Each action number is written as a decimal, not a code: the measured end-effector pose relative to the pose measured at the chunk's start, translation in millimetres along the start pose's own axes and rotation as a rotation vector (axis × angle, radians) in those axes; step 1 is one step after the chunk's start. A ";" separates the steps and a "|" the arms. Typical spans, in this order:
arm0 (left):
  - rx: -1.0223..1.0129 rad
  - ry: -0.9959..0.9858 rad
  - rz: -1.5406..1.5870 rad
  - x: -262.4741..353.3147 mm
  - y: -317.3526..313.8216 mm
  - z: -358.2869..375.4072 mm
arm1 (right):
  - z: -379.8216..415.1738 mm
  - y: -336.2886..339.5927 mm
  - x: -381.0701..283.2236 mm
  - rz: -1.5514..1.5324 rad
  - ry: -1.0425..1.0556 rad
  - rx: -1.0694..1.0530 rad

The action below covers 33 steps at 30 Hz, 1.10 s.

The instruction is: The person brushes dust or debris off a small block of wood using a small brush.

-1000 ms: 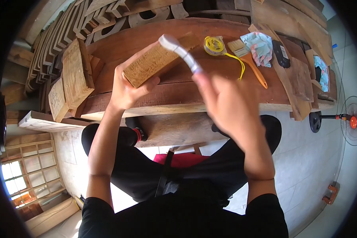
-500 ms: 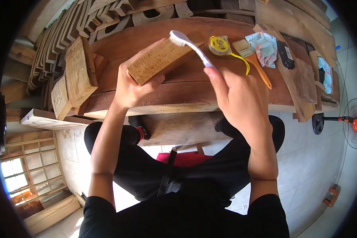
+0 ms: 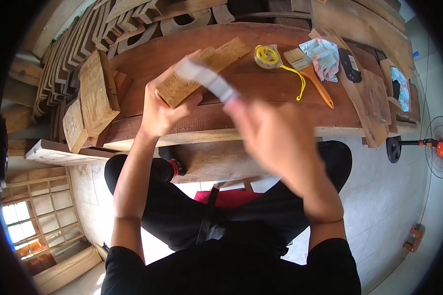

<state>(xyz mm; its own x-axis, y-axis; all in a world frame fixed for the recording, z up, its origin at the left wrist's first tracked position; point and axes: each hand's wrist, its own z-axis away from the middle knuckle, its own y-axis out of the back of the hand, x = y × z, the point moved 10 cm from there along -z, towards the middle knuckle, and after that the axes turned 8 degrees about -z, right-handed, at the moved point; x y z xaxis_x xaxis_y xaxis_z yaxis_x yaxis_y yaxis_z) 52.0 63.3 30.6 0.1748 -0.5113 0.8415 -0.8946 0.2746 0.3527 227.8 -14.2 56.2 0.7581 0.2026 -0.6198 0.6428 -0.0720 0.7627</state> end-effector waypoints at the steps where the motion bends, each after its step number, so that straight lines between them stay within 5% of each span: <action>1: 0.010 -0.016 -0.018 3.2 -0.4 0.0 | -8.7 18.7 15.7 0.138 -0.103 0.067; 2: 0.007 -0.014 -0.030 3.7 -0.4 1.8 | -12.0 27.7 21.3 0.147 -0.022 0.176; 4: -0.013 -0.012 -0.052 4.6 -4.0 3.8 | 0.6 5.7 11.2 0.183 -0.103 0.033; 6: -0.022 -0.024 -0.057 3.8 -5.5 2.6 | 17.6 -17.9 -23.0 0.089 0.229 0.084; 10: 0.000 -0.019 -0.046 5.8 -5.4 3.2 | -8.9 20.2 20.4 0.114 -0.042 0.160; 12: 0.013 -0.001 -0.057 6.9 -3.0 1.1 | -6.1 22.5 16.2 0.146 -0.009 0.172; 14: 0.025 0.002 -0.022 3.1 -2.1 3.8 | 12.2 -9.3 -3.0 0.102 0.001 -0.062; 18: 0.019 0.046 0.017 -0.7 -0.6 1.9 | -4.4 7.3 19.0 -0.004 -0.037 0.056; 20: 0.023 0.049 -0.040 0.9 1.8 0.1 | -10.5 27.3 23.4 0.101 0.022 0.189; 22: 0.017 -0.030 -0.021 1.3 2.9 0.5 | 9.5 2.9 2.2 0.106 0.015 0.055; 24: 0.005 -0.034 0.018 0.8 1.3 0.1 | 23.8 -15.3 -28.7 0.076 0.272 0.040; 27: 0.015 0.069 0.052 -2.6 -0.5 0.4 | -1.8 17.2 21.0 0.011 -0.188 0.034; 28: 0.013 0.046 0.038 -0.6 -0.7 1.2 | -8.1 25.9 21.5 0.036 -0.027 0.130; 30: 0.004 -0.001 -0.004 3.2 0.9 2.1 | 5.5 5.0 7.8 0.110 -0.051 0.019; 32: 0.001 0.019 -0.014 1.9 3.4 1.1 | 19.7 -19.6 -21.6 0.089 0.186 -0.046; 33: 0.004 0.028 -0.010 0.6 4.2 -0.5 | 13.5 -12.9 -10.1 0.089 0.084 -0.048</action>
<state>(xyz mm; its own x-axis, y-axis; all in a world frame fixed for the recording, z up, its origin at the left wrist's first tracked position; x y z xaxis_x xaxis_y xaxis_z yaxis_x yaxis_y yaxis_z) 48.6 64.6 32.8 0.1954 -0.4907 0.8491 -0.8943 0.2661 0.3596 213.3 -28.5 50.1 0.7987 0.2786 -0.5333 0.5660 -0.0470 0.8231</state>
